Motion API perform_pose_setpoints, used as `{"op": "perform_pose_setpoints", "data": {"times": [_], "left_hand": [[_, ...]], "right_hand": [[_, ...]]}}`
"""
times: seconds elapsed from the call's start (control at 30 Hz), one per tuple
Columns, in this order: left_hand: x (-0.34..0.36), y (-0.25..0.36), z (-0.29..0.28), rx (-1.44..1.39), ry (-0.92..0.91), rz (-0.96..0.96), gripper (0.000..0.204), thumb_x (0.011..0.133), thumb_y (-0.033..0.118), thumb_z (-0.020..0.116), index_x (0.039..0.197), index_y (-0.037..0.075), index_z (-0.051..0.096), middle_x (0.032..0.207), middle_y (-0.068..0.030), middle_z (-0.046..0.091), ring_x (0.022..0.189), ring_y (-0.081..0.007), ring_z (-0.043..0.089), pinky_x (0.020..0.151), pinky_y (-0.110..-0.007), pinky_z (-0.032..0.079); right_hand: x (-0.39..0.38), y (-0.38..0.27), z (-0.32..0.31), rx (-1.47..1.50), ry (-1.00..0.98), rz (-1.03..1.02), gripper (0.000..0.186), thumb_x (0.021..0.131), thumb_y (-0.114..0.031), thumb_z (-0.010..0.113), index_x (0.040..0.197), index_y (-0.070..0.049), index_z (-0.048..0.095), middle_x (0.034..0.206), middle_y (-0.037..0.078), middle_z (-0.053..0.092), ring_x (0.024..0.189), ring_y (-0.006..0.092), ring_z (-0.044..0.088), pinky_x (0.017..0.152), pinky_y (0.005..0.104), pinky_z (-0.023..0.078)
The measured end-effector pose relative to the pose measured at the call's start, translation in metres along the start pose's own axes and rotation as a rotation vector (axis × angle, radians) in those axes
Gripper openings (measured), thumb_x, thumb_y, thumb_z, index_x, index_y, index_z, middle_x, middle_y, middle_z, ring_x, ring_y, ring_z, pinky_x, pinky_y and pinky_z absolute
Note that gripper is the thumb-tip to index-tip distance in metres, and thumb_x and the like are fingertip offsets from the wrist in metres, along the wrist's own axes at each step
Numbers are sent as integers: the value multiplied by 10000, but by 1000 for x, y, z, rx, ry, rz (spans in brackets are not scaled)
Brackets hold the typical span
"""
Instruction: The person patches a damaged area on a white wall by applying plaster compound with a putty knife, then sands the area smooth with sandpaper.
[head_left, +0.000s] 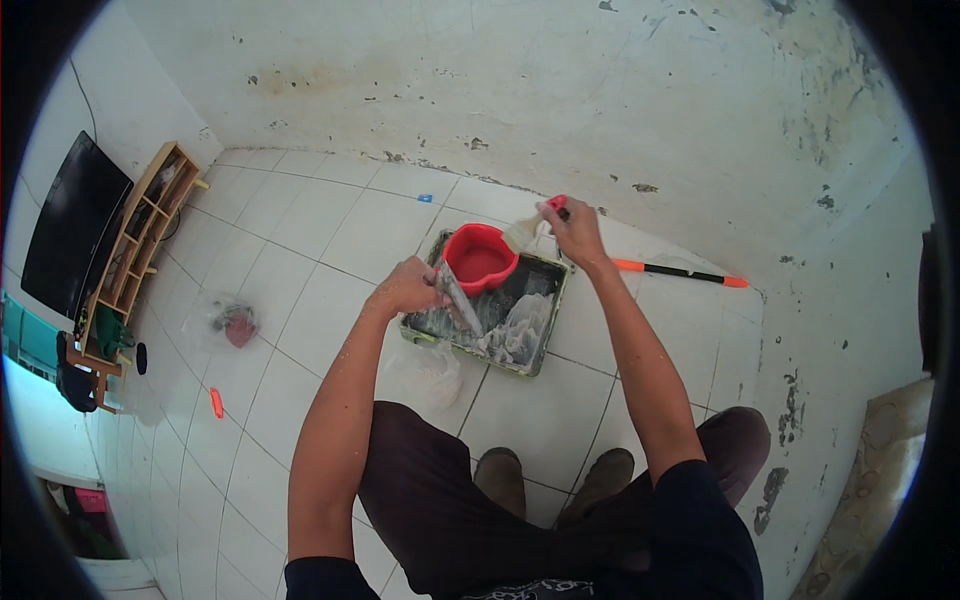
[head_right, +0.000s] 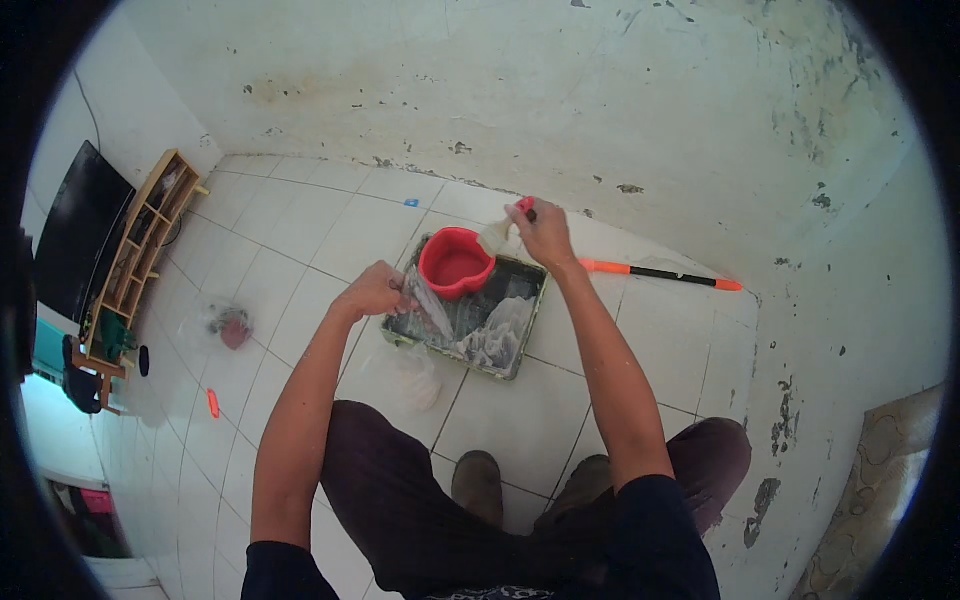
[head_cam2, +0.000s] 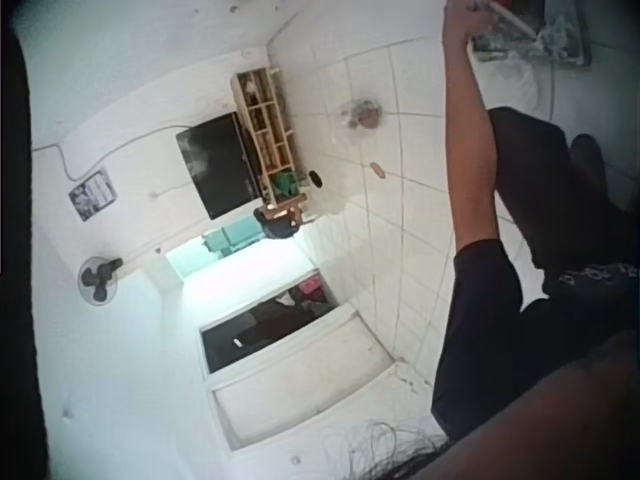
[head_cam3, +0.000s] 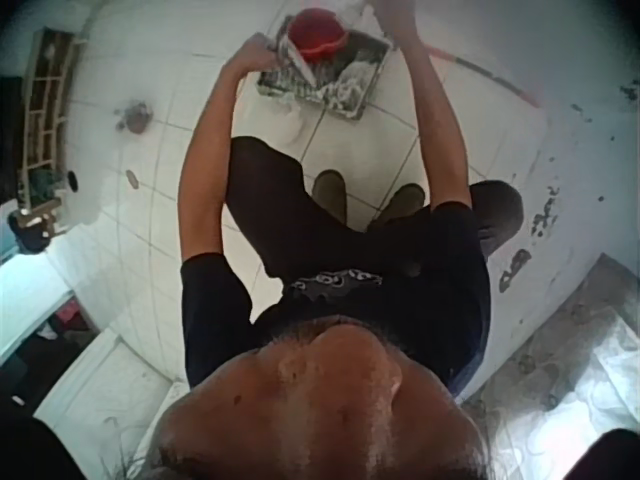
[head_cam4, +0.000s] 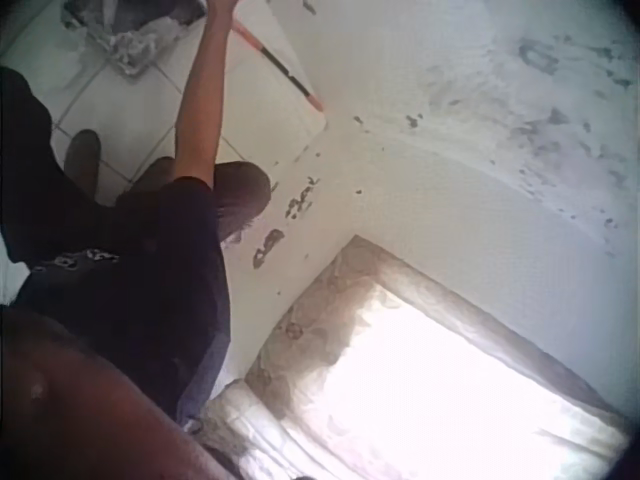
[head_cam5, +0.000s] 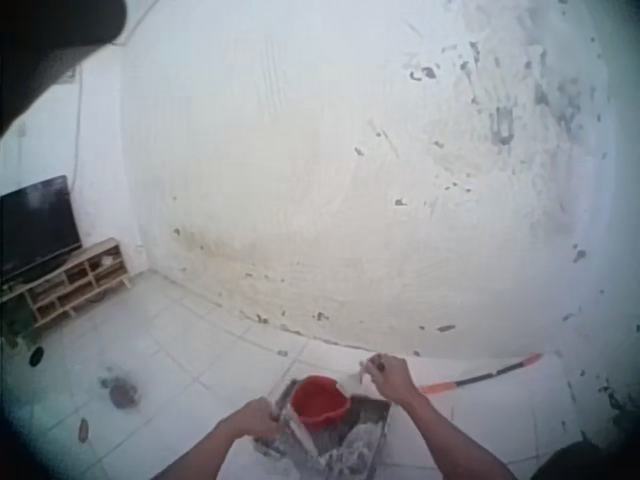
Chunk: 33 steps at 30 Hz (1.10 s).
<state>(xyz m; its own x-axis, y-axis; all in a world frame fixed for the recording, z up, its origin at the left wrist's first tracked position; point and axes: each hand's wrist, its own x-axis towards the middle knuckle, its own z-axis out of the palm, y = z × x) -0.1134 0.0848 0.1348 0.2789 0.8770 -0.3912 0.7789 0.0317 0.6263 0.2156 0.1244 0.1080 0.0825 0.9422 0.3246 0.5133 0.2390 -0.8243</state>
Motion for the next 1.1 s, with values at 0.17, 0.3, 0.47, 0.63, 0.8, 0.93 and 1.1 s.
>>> {"op": "perform_pose_setpoints", "data": {"times": [0.17, 0.3, 0.47, 0.63, 0.8, 0.93, 1.1], "left_hand": [[-4, -4, 4, 109, -54, 63, 282, 708, 238, 890, 843, 15, 783, 731, -163, 717, 681, -256, 670, 696, -395, 539], [-11, 13, 3, 127, -75, 43, 289, 701, 224, 892, 836, -2, 771, 746, -169, 719, 684, -265, 661, 692, -404, 530], [-12, 9, 3, 96, -28, 43, 307, 677, 228, 910, 767, -9, 737, 711, -164, 693, 685, -277, 648, 698, -424, 513], [1, 9, 13, 111, -44, 144, 340, 667, 236, 917, 703, -13, 689, 681, -163, 666, 652, -278, 621, 657, -428, 493], [-1, 6, 13, 163, -57, 143, 367, 658, 234, 921, 661, -14, 651, 645, -156, 637, 609, -260, 584, 617, -430, 464], [3, 5, 13, 110, -50, 141, 369, 654, 224, 923, 645, -13, 640, 614, -146, 610, 579, -236, 546, 600, -417, 447], [4, 6, 16, 31, -47, 212, 341, 662, 210, 917, 664, -16, 661, 610, -135, 607, 579, -224, 542, 600, -403, 450]], "right_hand": [[8, 13, 53, -43, -98, 15, 305, 925, -323, 731, 896, -19, 733, 793, 200, 713, 755, 359, 697, 714, 443, 527], [2, 30, 76, -84, -138, 2, 311, 915, -338, 717, 916, -29, 746, 828, 216, 722, 814, 388, 710, 746, 469, 539], [-13, 19, 107, -213, -309, -2, 256, 905, -315, 713, 932, -64, 759, 865, 189, 742, 861, 391, 714, 793, 487, 552], [-9, 31, 117, -359, -326, -76, 213, 892, -309, 722, 920, -101, 758, 942, 156, 751, 943, 365, 713, 836, 486, 554], [-7, 31, 120, -358, -383, -70, 217, 890, -304, 721, 899, -89, 750, 967, 161, 747, 965, 370, 706, 831, 497, 551], [-1, 35, 111, -284, -402, -46, 210, 884, -293, 729, 884, -84, 749, 925, 178, 742, 934, 389, 706, 822, 494, 549], [1, 33, 109, -223, -381, -98, 214, 880, -275, 733, 880, -62, 745, 882, 198, 733, 893, 400, 706, 808, 484, 549]]}}
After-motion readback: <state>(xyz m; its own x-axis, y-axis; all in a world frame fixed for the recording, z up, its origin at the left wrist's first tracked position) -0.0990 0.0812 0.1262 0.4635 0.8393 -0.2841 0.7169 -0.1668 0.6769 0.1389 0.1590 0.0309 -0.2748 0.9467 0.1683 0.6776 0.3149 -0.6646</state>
